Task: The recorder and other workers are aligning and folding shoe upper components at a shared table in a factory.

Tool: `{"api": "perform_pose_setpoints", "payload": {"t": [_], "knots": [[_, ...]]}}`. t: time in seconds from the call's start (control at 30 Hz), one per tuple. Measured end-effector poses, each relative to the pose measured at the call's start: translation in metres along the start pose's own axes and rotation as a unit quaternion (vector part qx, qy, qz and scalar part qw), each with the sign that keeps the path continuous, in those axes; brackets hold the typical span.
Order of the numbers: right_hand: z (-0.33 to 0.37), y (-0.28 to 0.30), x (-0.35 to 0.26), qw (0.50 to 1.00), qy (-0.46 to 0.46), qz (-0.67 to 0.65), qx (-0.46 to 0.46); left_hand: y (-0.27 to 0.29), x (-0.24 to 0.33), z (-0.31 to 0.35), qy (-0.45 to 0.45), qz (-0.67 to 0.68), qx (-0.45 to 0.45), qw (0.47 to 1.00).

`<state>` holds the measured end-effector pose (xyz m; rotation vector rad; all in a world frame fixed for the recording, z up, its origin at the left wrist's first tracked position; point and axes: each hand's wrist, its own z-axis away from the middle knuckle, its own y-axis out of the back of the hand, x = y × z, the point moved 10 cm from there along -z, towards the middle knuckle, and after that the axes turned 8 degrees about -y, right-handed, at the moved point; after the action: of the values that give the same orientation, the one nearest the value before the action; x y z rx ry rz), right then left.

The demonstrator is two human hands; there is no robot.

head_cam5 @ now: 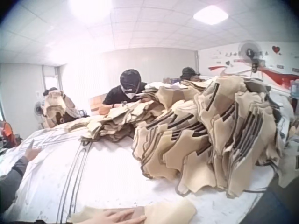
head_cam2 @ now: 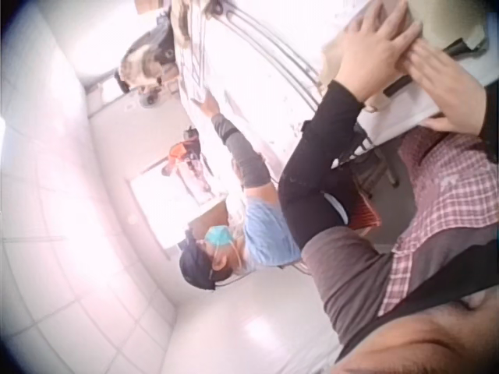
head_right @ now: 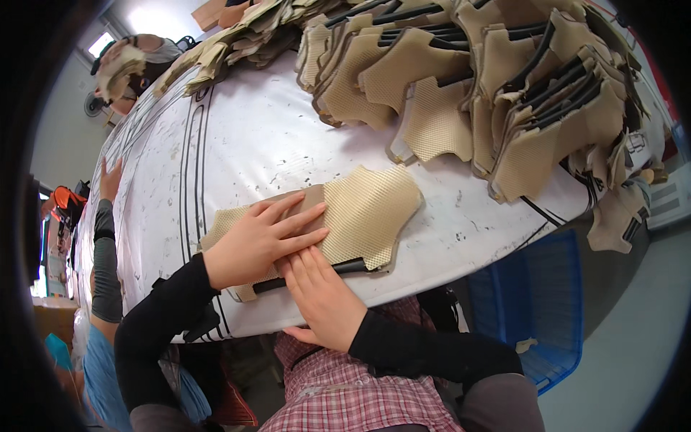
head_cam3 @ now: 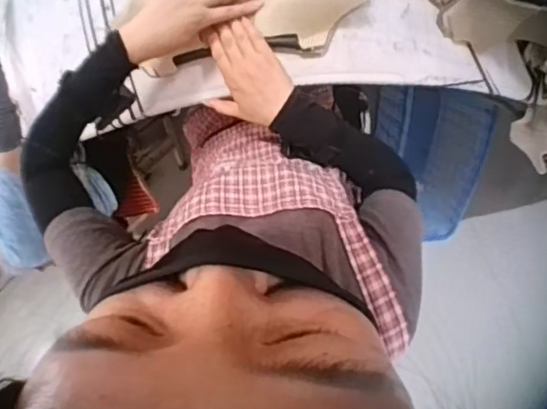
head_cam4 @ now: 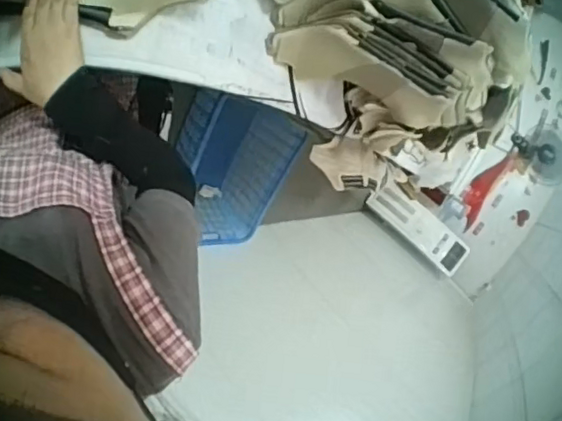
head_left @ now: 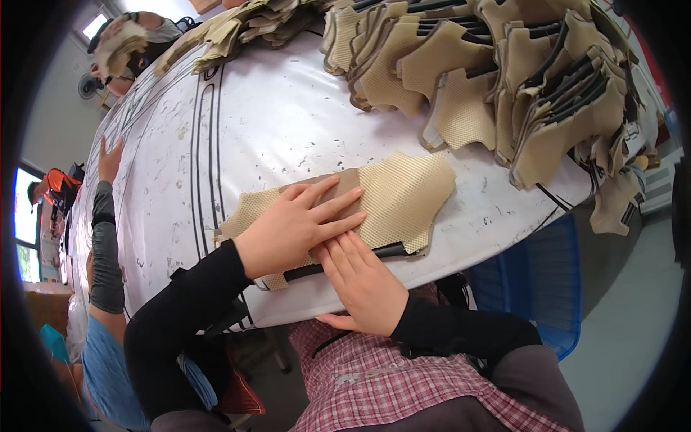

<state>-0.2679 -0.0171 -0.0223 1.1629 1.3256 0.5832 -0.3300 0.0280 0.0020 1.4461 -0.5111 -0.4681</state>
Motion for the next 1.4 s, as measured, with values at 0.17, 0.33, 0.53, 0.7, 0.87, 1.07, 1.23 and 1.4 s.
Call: {"api": "perform_pose_setpoints", "payload": {"t": [0.17,0.33,0.53,0.7,0.87,1.07,1.23,1.4], "knots": [[0.003,-0.001,0.003,1.000,0.003,-0.005,0.009,-0.012,-0.002,0.010,-0.010,0.105,-0.052,0.993],[0.003,0.003,0.002,0.999,0.021,-0.040,0.029,-0.025,0.000,0.036,0.046,0.257,-0.023,0.965],[0.014,0.004,-0.007,0.998,0.000,0.062,-0.009,-0.020,-0.017,0.039,0.098,0.133,-0.017,0.986],[0.018,0.005,-0.008,0.997,0.006,0.070,0.014,-0.003,-0.017,0.022,0.107,0.118,0.046,0.986],[0.022,0.015,-0.003,0.995,0.069,-0.035,0.055,-0.010,-0.082,-0.011,0.192,0.339,0.112,0.914],[0.081,0.132,0.074,0.875,-0.085,-0.066,0.472,0.031,-0.076,-0.018,0.167,0.384,0.037,0.907],[0.047,0.103,0.127,0.848,-0.148,-0.391,0.326,0.064,-0.063,0.004,0.196,0.404,0.039,0.893],[0.009,0.084,0.128,0.826,-0.169,-0.492,0.218,0.067,-0.056,0.010,0.197,0.491,0.075,0.845]]}}
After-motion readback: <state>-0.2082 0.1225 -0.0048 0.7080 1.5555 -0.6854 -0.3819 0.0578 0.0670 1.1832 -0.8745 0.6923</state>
